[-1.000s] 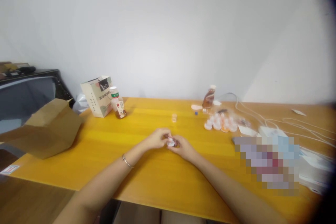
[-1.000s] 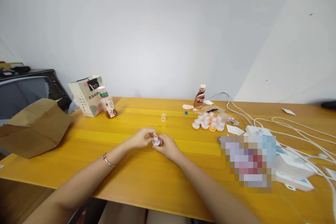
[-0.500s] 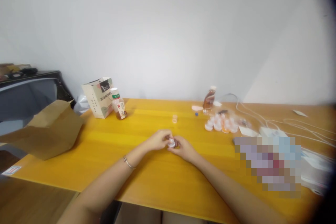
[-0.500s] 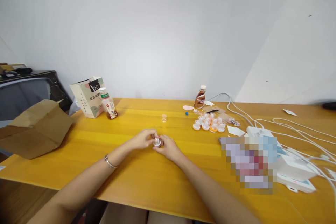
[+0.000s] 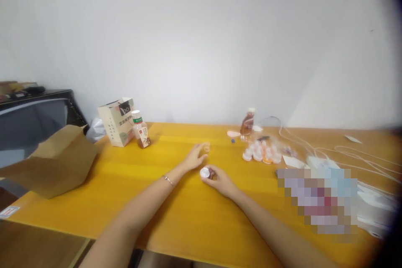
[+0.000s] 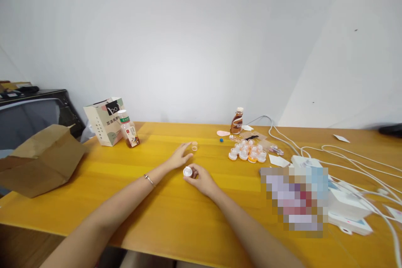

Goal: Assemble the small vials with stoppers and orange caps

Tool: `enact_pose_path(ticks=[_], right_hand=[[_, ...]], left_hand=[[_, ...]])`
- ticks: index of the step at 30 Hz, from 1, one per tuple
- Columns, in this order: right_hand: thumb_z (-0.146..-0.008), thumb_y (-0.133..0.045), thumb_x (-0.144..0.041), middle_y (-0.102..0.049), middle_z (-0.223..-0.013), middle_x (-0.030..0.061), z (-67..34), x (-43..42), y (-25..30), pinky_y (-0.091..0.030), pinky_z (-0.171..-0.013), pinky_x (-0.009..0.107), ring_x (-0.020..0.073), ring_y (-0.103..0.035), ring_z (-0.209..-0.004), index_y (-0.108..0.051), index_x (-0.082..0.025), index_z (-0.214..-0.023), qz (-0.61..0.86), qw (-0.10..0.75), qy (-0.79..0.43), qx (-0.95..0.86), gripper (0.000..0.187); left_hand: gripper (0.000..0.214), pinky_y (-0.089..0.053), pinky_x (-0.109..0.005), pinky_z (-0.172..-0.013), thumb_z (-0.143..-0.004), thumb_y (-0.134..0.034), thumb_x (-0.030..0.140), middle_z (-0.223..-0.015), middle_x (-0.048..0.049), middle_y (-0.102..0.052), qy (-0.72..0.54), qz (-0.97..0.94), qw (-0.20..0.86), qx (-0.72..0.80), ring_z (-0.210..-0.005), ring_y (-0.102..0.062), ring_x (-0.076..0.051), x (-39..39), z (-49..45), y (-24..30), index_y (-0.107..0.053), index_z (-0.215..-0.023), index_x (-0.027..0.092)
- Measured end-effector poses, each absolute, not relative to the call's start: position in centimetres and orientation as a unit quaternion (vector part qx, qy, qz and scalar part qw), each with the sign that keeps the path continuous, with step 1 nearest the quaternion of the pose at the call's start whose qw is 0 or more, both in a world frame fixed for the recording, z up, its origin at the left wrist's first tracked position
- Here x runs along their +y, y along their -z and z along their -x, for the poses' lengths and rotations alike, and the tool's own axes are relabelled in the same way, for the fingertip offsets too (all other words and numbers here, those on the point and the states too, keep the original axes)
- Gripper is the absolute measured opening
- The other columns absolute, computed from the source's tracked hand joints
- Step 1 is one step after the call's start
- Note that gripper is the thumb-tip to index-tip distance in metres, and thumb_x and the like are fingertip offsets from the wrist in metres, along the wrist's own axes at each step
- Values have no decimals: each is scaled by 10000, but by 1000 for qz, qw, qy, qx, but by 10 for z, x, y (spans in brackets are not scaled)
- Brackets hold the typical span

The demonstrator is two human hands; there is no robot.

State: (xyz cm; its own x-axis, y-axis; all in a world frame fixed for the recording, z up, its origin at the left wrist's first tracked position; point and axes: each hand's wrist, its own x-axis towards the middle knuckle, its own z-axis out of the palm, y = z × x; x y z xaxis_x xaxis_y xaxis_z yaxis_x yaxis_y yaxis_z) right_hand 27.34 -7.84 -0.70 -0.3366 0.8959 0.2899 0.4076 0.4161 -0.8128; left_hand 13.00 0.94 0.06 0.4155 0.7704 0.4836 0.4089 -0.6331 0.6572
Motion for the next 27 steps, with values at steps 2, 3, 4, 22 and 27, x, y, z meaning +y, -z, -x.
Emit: enact_pose_path(ticks=[2,3,4,22,27], right_hand=[[-676,-584,-297,-541,-682,-28,-273,-79,6,-388,-582,236,106,-457,-590,-542,-188,-887,436,378,-356,-735,241],[-666,-593,-291,-542,-683,-30,-273,-79,5,-389,-583,236,104,-458,-589,-541,-188,-896,437,379,-367,-729,257],[-657,-601,-284,-545,-687,-30,-273,-79,5,-389,-588,236,103,-459,-591,-542,-187,-899,436,381,-375,-724,267],[-598,-656,-336,-513,-616,-41,-273,-69,10,-373,-465,213,78,-447,-495,-523,-175,-930,434,472,-482,-597,392],[-626,-636,-343,-568,-669,-13,-276,-68,11,-378,-494,216,84,-464,-519,-541,-165,-936,435,455,-453,-631,370]], left_hand=[[569,-238,-370,-1023,-758,-507,217,-1296,-114,-387,-386,-819,219,365,-1207,-333,-209,25,-141,2,-314,-1292,169],[565,-229,-375,-1028,-762,-496,207,-1311,-114,-369,-379,-817,221,375,-1227,-307,-211,31,-146,3,-311,-1295,166],[546,-229,-379,-1028,-763,-491,199,-1311,-109,-373,-374,-814,221,386,-1236,-293,-213,35,-151,5,-333,-1285,169],[311,-437,-288,-805,-761,-538,329,-919,-61,-602,-552,-604,475,324,-835,-575,-126,-50,-109,-3,-453,-1013,169],[307,-431,-303,-834,-725,-591,276,-949,-74,-602,-539,-631,458,319,-855,-588,-139,-58,-119,-5,-456,-979,166]])
